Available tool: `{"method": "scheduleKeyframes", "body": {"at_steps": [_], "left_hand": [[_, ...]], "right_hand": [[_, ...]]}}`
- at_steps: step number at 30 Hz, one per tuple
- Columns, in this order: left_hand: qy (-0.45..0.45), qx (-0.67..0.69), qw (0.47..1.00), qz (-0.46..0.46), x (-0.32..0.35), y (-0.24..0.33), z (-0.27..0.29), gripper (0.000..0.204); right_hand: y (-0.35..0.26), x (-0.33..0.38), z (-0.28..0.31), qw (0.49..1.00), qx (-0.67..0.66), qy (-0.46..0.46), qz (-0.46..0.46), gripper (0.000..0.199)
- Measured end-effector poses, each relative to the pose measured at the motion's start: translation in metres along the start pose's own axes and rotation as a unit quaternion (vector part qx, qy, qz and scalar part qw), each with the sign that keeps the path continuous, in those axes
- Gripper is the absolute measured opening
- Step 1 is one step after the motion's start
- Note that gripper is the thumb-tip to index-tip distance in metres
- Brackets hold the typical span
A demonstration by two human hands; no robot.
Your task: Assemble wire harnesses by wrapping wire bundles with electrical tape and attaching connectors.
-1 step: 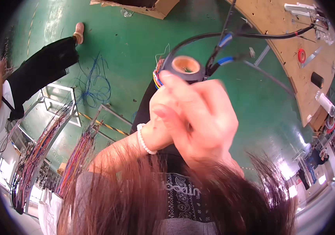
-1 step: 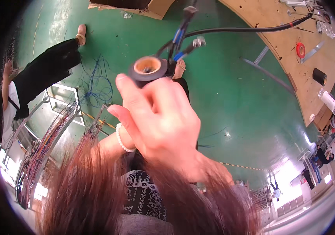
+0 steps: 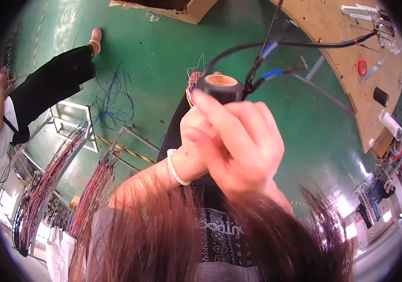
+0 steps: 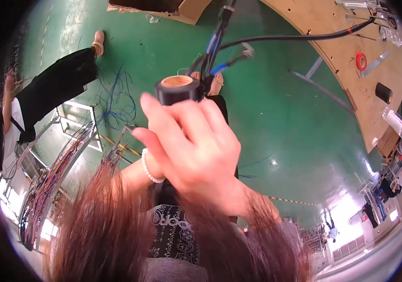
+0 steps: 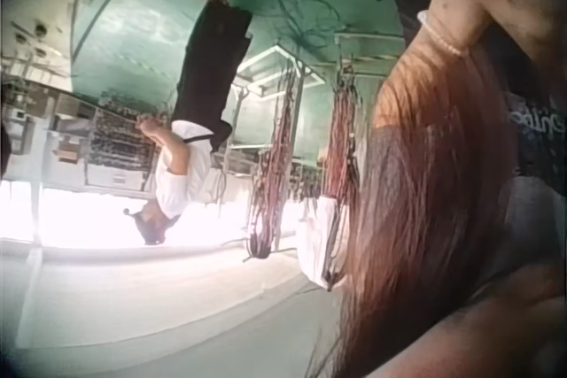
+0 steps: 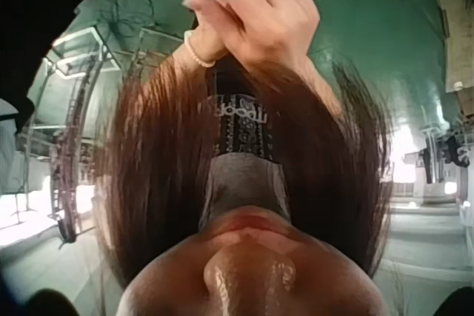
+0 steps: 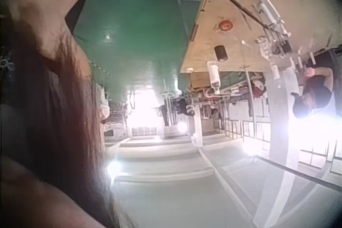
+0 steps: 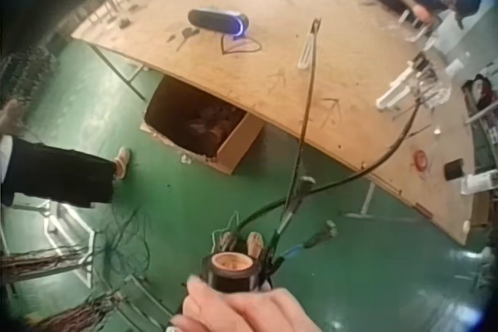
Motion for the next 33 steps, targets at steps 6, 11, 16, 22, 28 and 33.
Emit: {"method": "scheduleKeyframes", "body": {"at_steps": [6, 11, 16, 22, 28, 33], "left_hand": [[0.051, -0.061, 0.995, 0.059, -0.004, -0.002, 0.006, 0.018], [0.051, 0.114, 0.972, 0.197, -0.004, -0.007, 0.007, 0.008], [0.047, 0.16, 0.959, 0.23, -0.013, -0.004, 0.011, 0.028], [0.016, 0.13, 0.944, 0.303, -0.018, -0.003, 0.014, 0.033], [-0.001, 0.144, 0.94, 0.308, -0.013, -0.003, 0.01, 0.035], [0.057, 0.159, 0.923, 0.346, -0.015, -0.007, 0.0, 0.033]], "right_hand": [[0.057, 0.002, 0.007, 0.923, -0.277, 0.051, -0.263, 0.028], [0.057, -0.01, 0.01, 0.989, -0.107, 0.007, 0.102, 0.031], [0.061, 0.013, 0.007, 0.988, -0.013, -0.034, 0.149, 0.046], [0.064, 0.004, 0.013, 0.982, 0.012, -0.1, 0.161, 0.046], [0.076, -0.043, 0.016, 0.99, -0.119, -0.064, 0.034, 0.027], [0.121, -0.042, -0.024, 0.935, -0.301, -0.047, -0.18, 0.016]]}}
Point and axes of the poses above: each hand's wrist, its own x-axis away from the middle knuckle, its own z-axis out of the back of the hand, y = z × x, the point moved 4 cm from there along -x, towards the middle knuckle, and after that the axes turned 2 degrees about -z, right-handed, at the moved point
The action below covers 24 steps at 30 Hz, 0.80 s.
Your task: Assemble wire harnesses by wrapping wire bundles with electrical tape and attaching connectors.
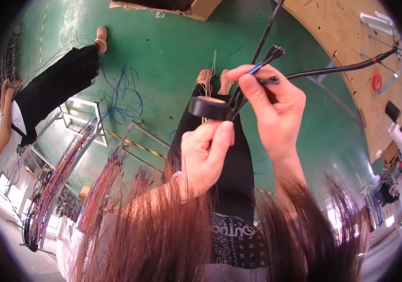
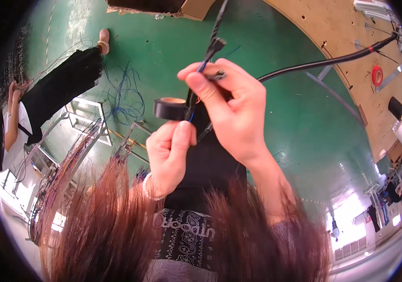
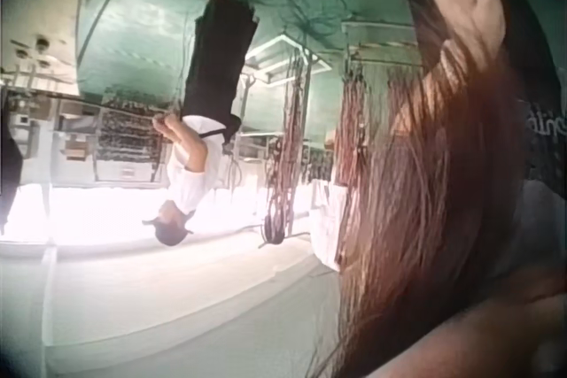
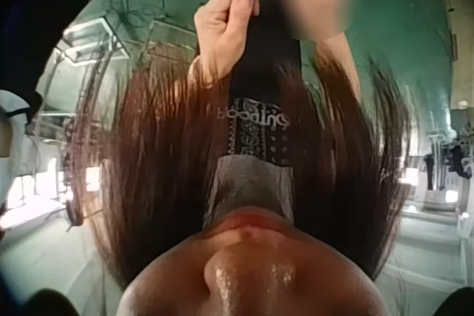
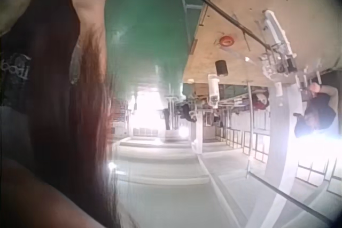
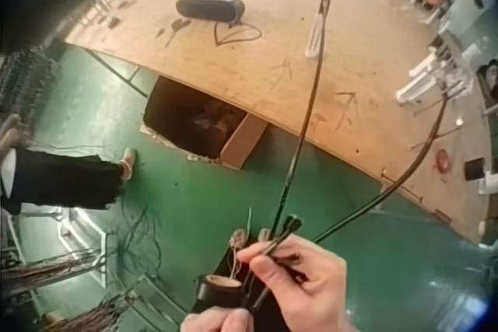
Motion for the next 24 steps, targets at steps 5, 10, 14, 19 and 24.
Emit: {"method": "scheduleKeyframes", "body": {"at_steps": [5, 10, 14, 19, 24], "left_hand": [[-0.157, 0.17, 0.958, 0.166, 0.002, -0.008, 0.011, 0.066], [-0.19, 0.372, 0.894, 0.161, -0.001, -0.01, 0.005, 0.077], [-0.169, 0.215, 0.96, 0.061, 0.007, -0.016, 0.01, 0.049], [-0.138, 0.24, 0.961, 0.024, 0.012, -0.015, 0.013, 0.027], [-0.14, 0.183, 0.972, -0.039, 0.018, -0.025, 0.018, 0.031]], "right_hand": [[-0.011, -0.004, -0.005, 0.998, 0.029, 0.015, -0.045, 0.019], [-0.016, 0.0, -0.002, 0.997, 0.01, 0.012, -0.075, 0.024], [-0.023, 0.001, -0.015, 0.995, -0.008, 0.035, -0.093, 0.025], [-0.026, 0.004, -0.023, 0.997, 0.028, 0.051, -0.051, 0.025], [-0.028, 0.013, -0.02, 0.992, 0.1, 0.071, -0.001, 0.025]]}}
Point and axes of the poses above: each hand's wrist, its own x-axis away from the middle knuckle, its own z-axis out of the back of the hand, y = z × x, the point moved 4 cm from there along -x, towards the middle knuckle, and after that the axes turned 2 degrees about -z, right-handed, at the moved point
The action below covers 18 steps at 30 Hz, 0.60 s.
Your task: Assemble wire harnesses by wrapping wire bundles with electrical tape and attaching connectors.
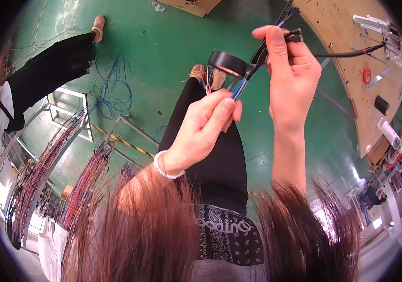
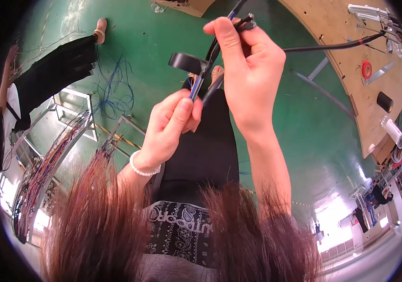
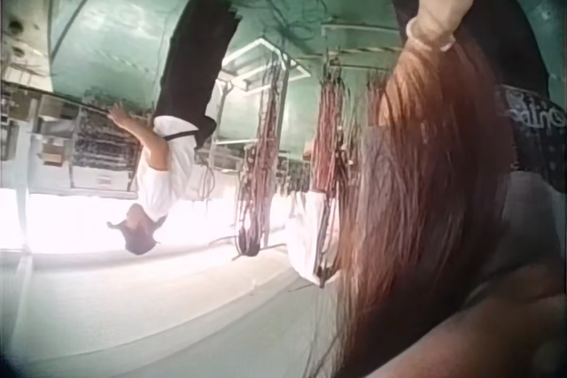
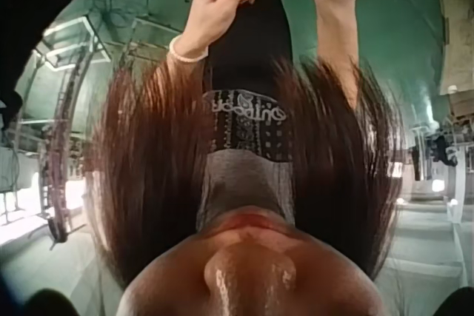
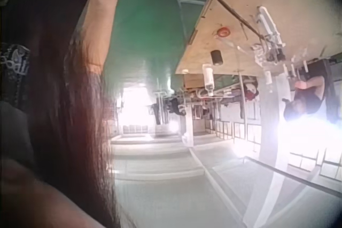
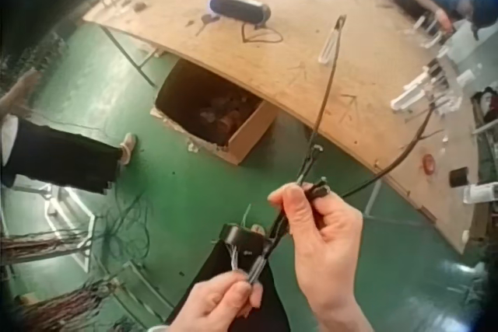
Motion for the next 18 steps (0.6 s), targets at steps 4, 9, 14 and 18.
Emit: {"method": "scheduleKeyframes", "body": {"at_steps": [4, 9, 14, 18], "left_hand": [[-0.012, 0.083, 0.995, 0.053, 0.001, 0.0, 0.002, 0.032], [-0.02, 0.09, 0.994, 0.066, -0.002, 0.001, 0.0, 0.034], [0.0, -0.016, 1.0, 0.026, -0.002, 0.008, 0.003, 0.028], [0.059, -0.287, 0.945, -0.146, 0.004, 0.023, 0.002, 0.016]], "right_hand": [[0.018, 0.016, -0.002, 0.992, -0.091, 0.006, 0.09, 0.038], [0.064, 0.018, -0.012, 0.947, -0.206, -0.246, 0.001, 0.069], [0.065, 0.048, -0.005, 0.957, -0.206, -0.203, -0.014, 0.063], [0.0, 0.072, 0.015, 0.986, 0.062, -0.124, 0.092, 0.025]]}}
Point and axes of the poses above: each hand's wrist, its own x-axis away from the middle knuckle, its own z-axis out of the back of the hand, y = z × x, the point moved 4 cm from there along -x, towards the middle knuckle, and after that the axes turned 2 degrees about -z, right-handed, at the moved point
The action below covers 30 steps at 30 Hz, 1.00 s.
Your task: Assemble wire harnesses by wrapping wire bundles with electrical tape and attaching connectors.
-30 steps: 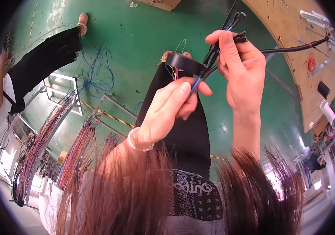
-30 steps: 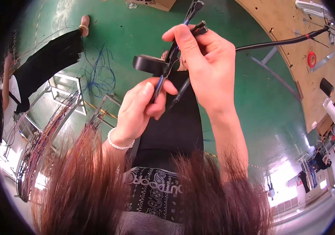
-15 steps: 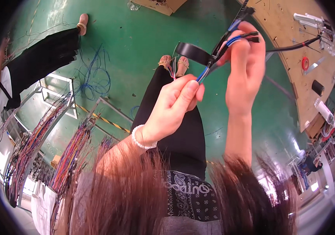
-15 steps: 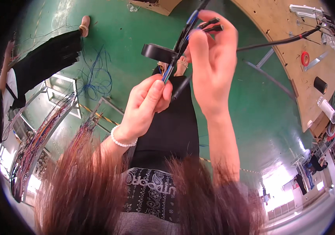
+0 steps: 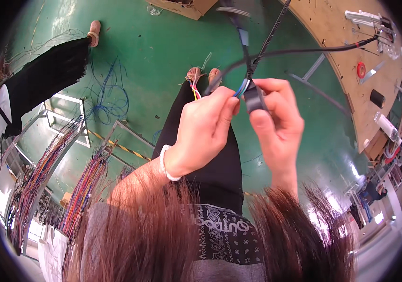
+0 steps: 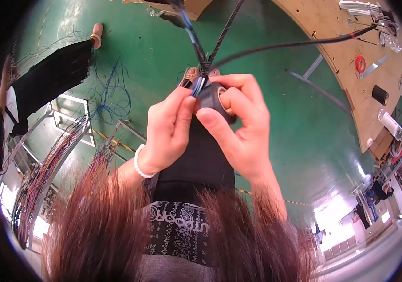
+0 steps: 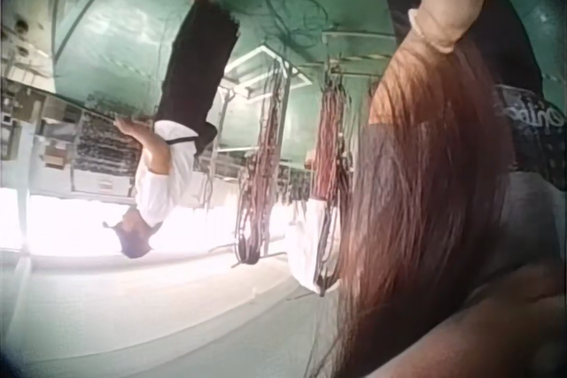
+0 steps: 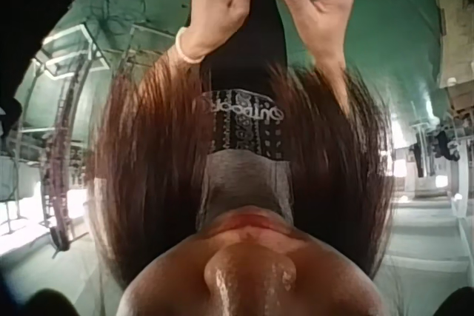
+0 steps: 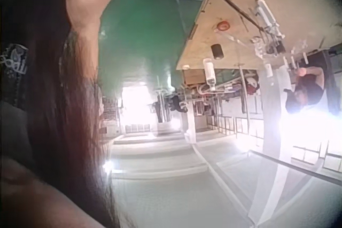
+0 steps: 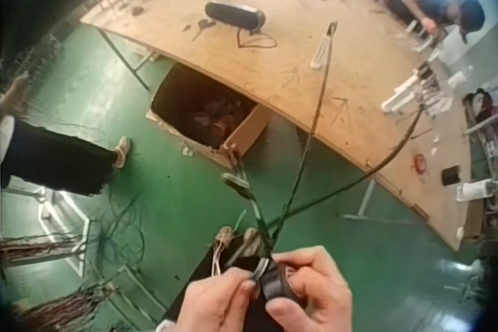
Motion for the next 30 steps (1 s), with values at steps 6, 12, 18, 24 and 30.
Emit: {"method": "scheduleKeyframes", "body": {"at_steps": [6, 12, 18, 24, 30], "left_hand": [[0.055, -0.134, 0.98, -0.137, -0.002, 0.0, 0.0, 0.008], [-0.085, 0.169, 0.979, 0.078, -0.006, -0.011, -0.002, 0.014], [0.015, -0.057, 0.995, -0.086, 0.008, -0.012, -0.007, 0.011], [-0.061, 0.145, 0.987, 0.041, -0.002, -0.007, -0.012, 0.014], [-0.127, 0.307, 0.932, 0.144, 0.012, -0.026, -0.008, 0.034]], "right_hand": [[-0.015, -0.019, 0.014, 0.961, -0.152, -0.033, -0.227, 0.057], [0.011, 0.003, 0.018, 0.902, -0.311, 0.038, -0.297, 0.064], [-0.058, -0.027, -0.009, 0.983, 0.157, -0.096, -0.028, 0.024], [0.021, -0.03, -0.015, 0.962, -0.26, -0.058, -0.054, 0.038], [0.054, -0.025, -0.036, 0.908, -0.393, -0.109, -0.094, 0.045]]}}
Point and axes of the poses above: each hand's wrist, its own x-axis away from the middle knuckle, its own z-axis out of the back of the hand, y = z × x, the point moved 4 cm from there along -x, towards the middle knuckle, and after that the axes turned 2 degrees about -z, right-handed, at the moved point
